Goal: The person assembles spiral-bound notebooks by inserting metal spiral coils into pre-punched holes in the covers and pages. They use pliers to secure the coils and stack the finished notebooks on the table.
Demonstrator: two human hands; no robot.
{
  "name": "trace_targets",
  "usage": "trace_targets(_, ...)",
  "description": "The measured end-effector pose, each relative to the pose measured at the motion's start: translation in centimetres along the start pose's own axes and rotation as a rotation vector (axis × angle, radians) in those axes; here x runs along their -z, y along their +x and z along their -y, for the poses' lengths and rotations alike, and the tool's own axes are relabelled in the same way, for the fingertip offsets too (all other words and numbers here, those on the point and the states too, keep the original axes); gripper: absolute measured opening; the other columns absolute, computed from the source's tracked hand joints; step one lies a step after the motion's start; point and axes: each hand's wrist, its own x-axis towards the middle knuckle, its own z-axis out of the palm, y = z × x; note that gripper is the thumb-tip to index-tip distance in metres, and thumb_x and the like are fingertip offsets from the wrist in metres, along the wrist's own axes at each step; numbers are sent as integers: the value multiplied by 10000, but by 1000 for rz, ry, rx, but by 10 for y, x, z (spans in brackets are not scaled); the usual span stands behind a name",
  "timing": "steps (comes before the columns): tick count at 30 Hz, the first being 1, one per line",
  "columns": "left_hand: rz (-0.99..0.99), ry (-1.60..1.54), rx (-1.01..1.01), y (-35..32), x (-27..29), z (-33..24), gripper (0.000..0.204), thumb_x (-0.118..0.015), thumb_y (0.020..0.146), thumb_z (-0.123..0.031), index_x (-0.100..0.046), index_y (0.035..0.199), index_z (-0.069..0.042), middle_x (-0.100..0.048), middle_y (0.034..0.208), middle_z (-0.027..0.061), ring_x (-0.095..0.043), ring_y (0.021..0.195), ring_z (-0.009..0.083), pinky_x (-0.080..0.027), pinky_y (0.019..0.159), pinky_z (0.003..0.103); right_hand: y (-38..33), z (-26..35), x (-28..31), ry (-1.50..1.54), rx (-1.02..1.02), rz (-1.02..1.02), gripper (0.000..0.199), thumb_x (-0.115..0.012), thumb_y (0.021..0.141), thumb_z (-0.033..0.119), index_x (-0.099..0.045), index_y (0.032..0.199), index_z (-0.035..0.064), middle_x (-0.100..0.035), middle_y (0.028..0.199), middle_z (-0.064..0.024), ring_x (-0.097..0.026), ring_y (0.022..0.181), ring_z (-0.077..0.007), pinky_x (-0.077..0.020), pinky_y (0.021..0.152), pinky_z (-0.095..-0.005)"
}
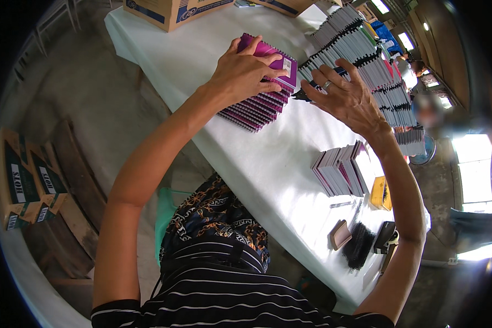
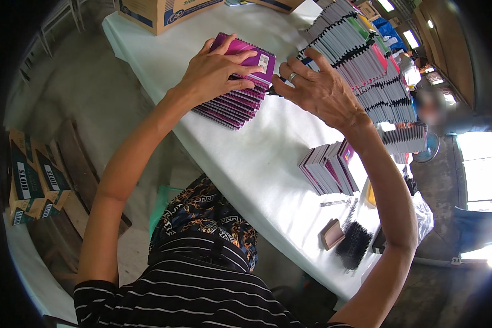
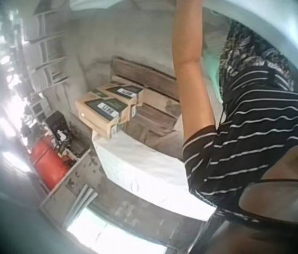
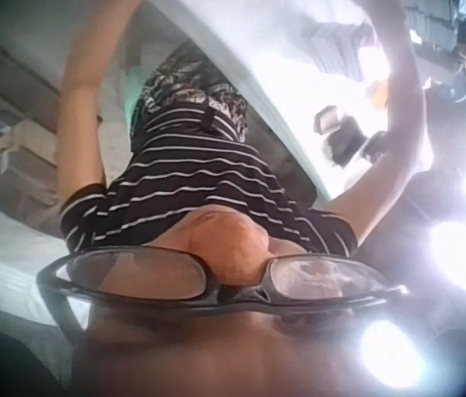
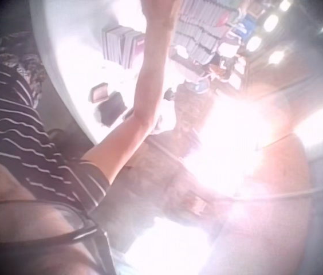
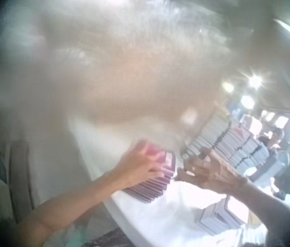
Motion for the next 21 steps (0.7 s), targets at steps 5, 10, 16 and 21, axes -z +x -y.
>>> trace_targets(5, -14, -3, 5, -1, 1, -2, 383, -547, 865, -571, -679, 1171, -382, -579, 1343, -61, -363, 1377, 269, -277, 1135, 499, 4, -3, 5, -27, 81, -65, 310, -711, 802, 185, -623, 1098, 153, -598, 1023, 36, -517, 1105, -122, -428, 1007, -342)
trace_targets(10, -15, -12, 37, -3, 3, -1, 349, -594, 861, -507, -688, 1162, -358, -579, 1338, -71, -374, 1368, 262, -282, 1126, 530, 11, 47, 18, 99, -298, 387, 222, -683, 823, 235, -666, 936, 45, -651, 884, -33, -612, 858, -154, -502, 745, -309)
trace_targets(16, -58, -8, 26, -4, -2, -2, 367, -643, 832, -460, -688, 1169, -322, -566, 1345, -70, -366, 1366, 260, -297, 1114, 548, 3, 15, 20, 228, -207, 8, 311, -744, 767, 216, -651, 1041, 99, -631, 972, -13, -553, 1046, -149, -449, 952, -354)
trace_targets(21, -34, -43, 55, -5, 2, -6, 417, -670, 806, -452, -670, 1200, -315, -561, 1350, -73, -340, 1381, 256, -296, 1114, 552, 2, 15, 3, 106, -2, -121, 330, -755, 728, 123, -643, 1038, 142, -559, 1004, 24, -512, 1060, -136, -417, 1009, -355)
